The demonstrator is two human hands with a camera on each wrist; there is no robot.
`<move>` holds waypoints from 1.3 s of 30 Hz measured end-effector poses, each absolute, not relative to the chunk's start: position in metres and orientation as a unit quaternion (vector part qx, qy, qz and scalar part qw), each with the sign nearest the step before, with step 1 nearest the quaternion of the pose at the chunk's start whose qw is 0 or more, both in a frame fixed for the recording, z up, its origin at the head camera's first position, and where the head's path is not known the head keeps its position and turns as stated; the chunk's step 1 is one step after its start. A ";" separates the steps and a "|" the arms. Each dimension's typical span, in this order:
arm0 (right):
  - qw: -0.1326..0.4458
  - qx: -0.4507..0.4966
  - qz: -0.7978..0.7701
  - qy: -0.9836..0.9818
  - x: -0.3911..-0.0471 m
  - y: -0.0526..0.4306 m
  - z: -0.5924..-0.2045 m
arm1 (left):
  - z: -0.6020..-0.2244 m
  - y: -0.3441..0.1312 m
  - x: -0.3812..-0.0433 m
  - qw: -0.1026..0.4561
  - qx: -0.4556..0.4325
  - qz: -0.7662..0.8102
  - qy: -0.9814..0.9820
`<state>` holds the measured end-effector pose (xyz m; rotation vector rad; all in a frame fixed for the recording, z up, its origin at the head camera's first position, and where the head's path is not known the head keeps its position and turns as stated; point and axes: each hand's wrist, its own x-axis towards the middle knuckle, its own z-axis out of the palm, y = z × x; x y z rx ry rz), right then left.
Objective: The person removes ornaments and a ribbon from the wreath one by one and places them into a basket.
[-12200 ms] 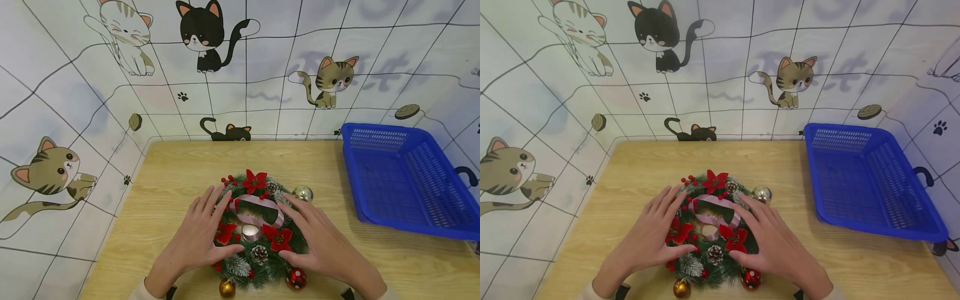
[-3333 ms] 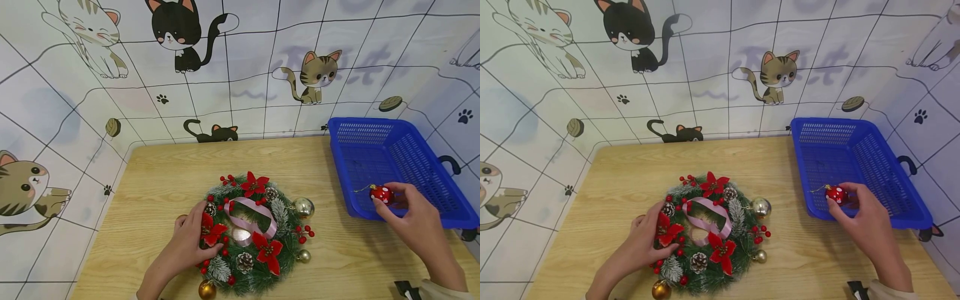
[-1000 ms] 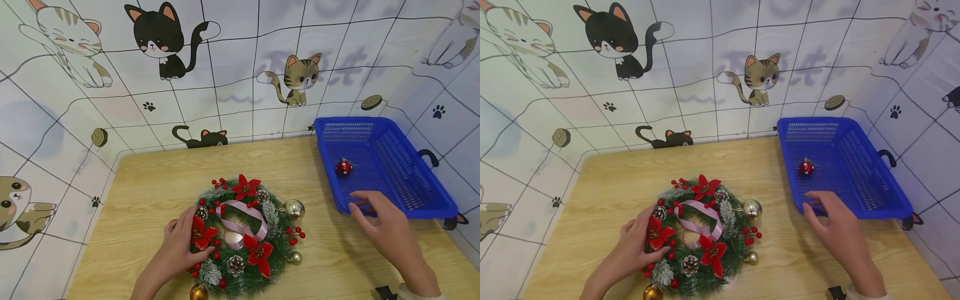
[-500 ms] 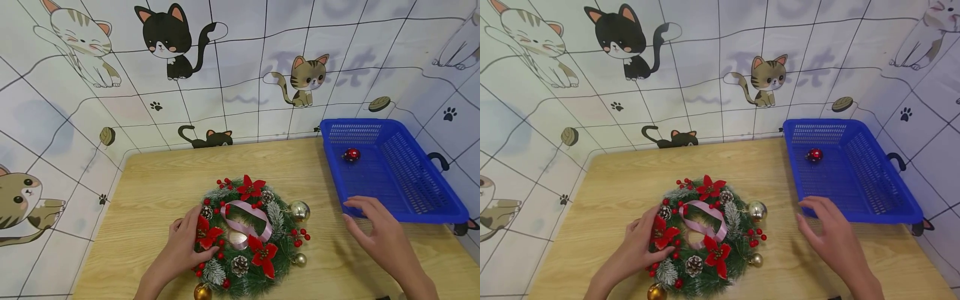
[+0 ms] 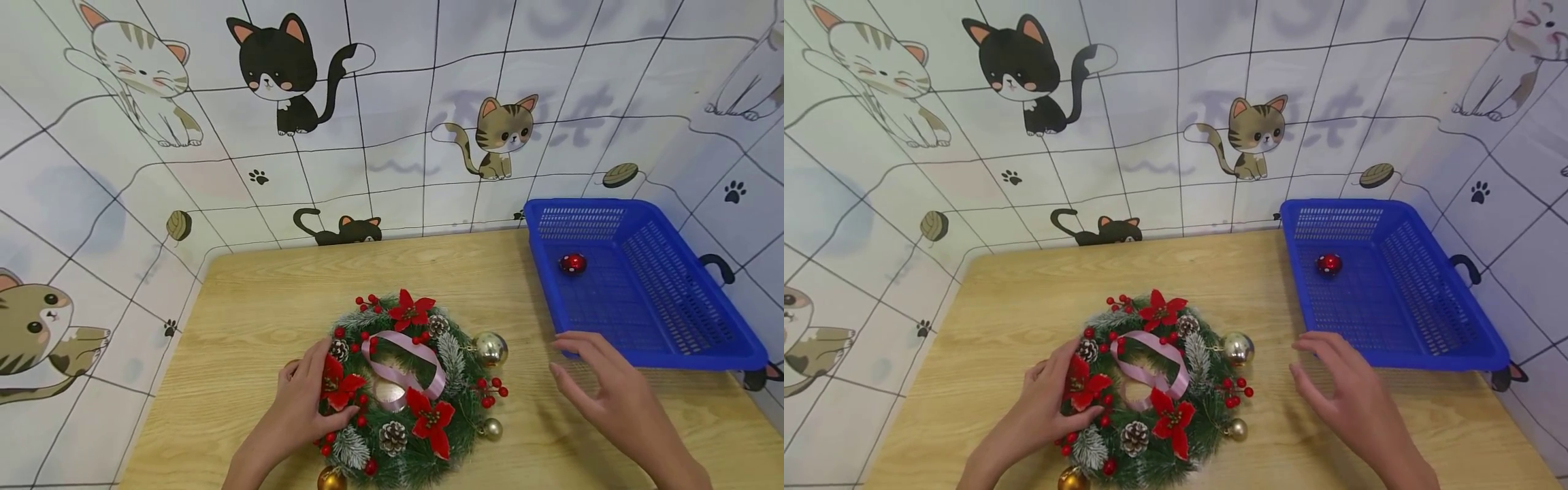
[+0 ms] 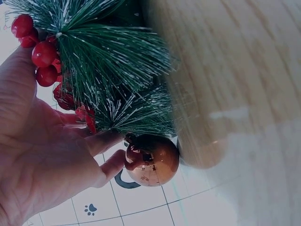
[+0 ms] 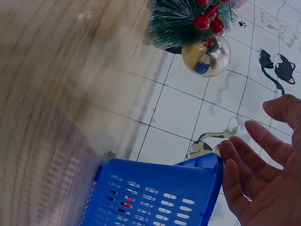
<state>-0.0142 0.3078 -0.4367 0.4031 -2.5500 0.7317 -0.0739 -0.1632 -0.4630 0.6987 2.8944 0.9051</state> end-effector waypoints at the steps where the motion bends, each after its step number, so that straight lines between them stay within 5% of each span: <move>1: 0.229 0.150 0.265 -0.925 -0.014 0.307 -0.437 | -0.463 -0.163 -0.074 0.014 0.226 0.290 0.930; 23: 0.184 0.155 0.248 -0.939 -0.005 0.282 -0.447 | -0.462 -0.163 -0.074 0.019 0.226 0.300 0.927; 39: 0.168 0.257 0.281 -0.909 -0.004 0.269 -0.461 | -0.462 -0.164 -0.076 0.024 0.227 0.299 0.926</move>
